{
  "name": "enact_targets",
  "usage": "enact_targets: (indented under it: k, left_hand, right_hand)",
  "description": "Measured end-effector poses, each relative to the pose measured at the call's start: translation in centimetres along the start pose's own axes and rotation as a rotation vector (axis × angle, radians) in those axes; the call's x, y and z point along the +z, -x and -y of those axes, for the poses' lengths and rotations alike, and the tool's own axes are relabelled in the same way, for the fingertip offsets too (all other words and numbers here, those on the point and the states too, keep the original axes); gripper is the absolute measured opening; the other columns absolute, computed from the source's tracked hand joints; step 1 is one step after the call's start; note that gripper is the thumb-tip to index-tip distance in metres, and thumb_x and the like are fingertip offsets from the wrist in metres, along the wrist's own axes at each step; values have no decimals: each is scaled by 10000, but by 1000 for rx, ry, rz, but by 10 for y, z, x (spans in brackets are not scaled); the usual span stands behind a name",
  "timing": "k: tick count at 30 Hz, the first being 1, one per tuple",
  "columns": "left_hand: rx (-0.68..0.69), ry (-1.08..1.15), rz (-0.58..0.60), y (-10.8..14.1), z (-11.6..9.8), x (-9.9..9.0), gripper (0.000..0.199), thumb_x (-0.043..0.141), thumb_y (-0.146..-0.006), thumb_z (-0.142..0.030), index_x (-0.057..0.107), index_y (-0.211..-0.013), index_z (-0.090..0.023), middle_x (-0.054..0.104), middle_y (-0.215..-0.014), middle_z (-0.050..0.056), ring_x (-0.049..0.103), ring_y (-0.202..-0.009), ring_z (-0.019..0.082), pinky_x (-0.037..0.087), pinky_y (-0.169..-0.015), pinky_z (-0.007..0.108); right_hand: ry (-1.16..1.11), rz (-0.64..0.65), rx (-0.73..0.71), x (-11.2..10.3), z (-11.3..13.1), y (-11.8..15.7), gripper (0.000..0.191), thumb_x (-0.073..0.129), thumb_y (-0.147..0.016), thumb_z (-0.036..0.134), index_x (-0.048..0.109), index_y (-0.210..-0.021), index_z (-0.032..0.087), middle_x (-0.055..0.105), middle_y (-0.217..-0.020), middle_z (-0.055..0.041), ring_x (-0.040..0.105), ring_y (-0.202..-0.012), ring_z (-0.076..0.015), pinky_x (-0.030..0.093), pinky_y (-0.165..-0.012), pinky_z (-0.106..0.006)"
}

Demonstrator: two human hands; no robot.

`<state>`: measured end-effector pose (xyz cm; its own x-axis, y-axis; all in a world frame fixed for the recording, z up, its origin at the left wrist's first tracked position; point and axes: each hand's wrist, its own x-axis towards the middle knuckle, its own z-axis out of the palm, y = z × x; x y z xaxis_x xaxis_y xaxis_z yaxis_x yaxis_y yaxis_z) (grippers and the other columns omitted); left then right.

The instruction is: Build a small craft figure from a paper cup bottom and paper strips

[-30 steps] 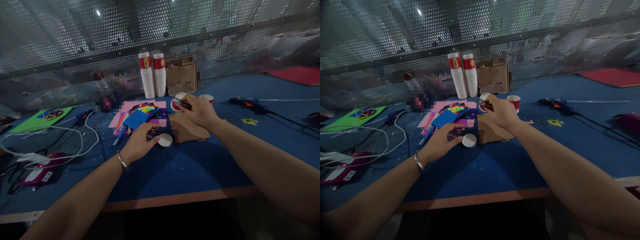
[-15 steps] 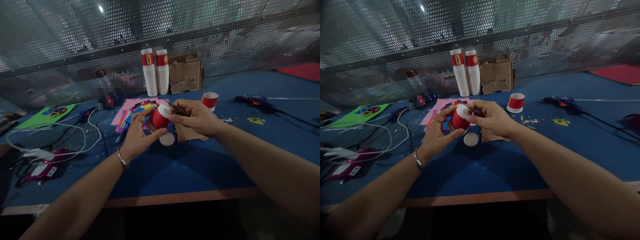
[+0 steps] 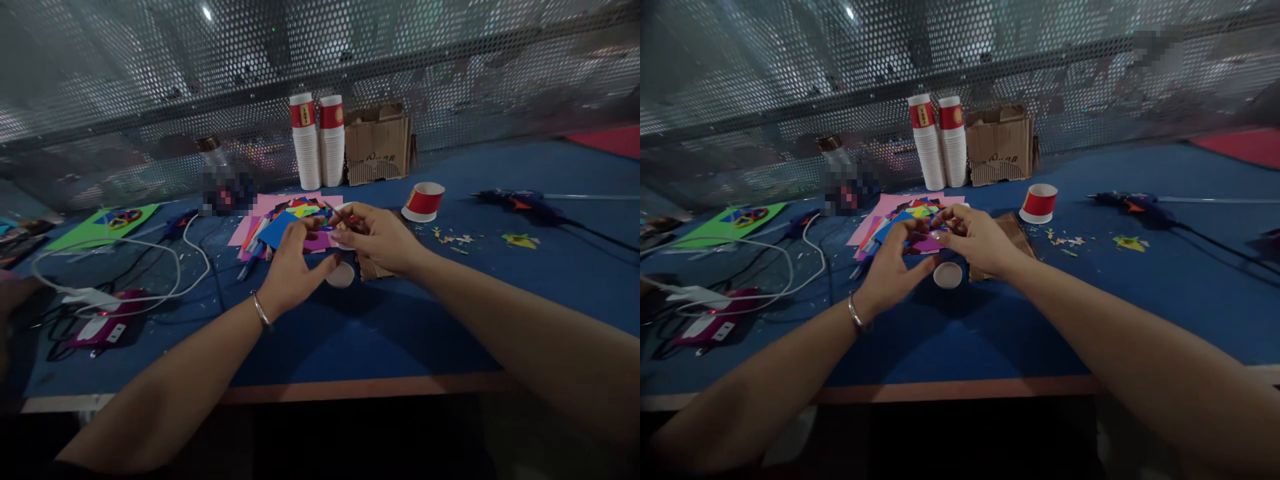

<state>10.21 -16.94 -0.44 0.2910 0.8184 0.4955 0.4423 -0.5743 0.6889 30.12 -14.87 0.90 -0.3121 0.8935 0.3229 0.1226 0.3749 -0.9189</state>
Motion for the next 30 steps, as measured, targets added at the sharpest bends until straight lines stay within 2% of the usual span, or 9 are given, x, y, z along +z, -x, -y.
enact_targets:
  k: [3,6,8,10,14,18,23,26,30]
  left_hand:
    - [80,-127,-12,1,2,5,503,742,-887,-413,548,-1296,-193,616,-1332,150,577,-1245,304,485,-1057,488]
    - [62,-153,-26,1,6,2,547,734,-899,-400,529,-1361,-189,615,-1336,147,579,-1225,298,477,-1064,494]
    - [21,-157,29,2,8,-2,575,744,-892,-380,524,-1392,-199,620,-1331,136,590,-1195,287,493,-1037,488]
    - [-3,-171,106,3,8,-5,525,751,-888,-365,569,-1357,-215,638,-1291,119,598,-1173,280,503,-1015,479]
    - [-1,-157,148,4,5,-2,397,737,-897,-336,642,-1267,-225,662,-1191,99,621,-1064,243,534,-896,409]
    - [-100,6,117,2,7,-1,385,724,-910,-359,640,-1253,-205,657,-1210,109,635,-931,185,529,-768,331]
    - [-70,142,106,-2,12,-6,751,827,-823,-398,490,-1483,-277,585,-1425,136,631,-1144,247,562,-865,368]
    - [42,67,124,-6,9,-3,667,827,-813,-336,574,-1430,-311,589,-1434,115,556,-1301,306,558,-981,455]
    - [128,54,107,-12,3,2,416,824,-801,-259,704,-1197,-304,662,-1303,88,519,-1343,326,451,-1168,568]
  right_hand:
    - [92,-26,-19,-2,-2,-2,341,783,-835,447,639,-1021,201,622,-787,3,524,-661,-137,423,-607,-300]
    - [260,-195,-22,-18,-3,-6,270,708,-892,374,665,-1082,187,606,-714,9,510,-611,-140,389,-576,-302]
    - [397,-300,-25,-34,-9,-11,229,707,-888,334,672,-1064,190,615,-692,4,519,-608,-152,383,-579,-310]
    - [467,-308,-13,-49,-16,-15,198,718,-878,324,664,-1017,194,644,-700,-10,554,-634,-168,405,-606,-325]
    - [521,-231,17,-64,-27,-21,209,749,-856,366,626,-927,212,610,-650,5,522,-608,-166,386,-600,-329]
    - [557,-155,-84,-55,-18,-16,174,726,-852,336,603,-865,214,652,-767,-29,554,-686,-178,393,-644,-331]
    - [579,79,-230,-27,9,2,157,660,-911,361,605,-898,214,645,-761,-11,546,-677,-160,377,-658,-304]
    - [601,190,-284,-14,19,10,97,652,-867,238,634,-960,219,660,-772,-3,571,-677,-158,375,-654,-281]
    - [662,213,-319,-7,22,13,133,662,-825,191,652,-955,217,652,-747,-1,560,-660,-155,360,-635,-275]
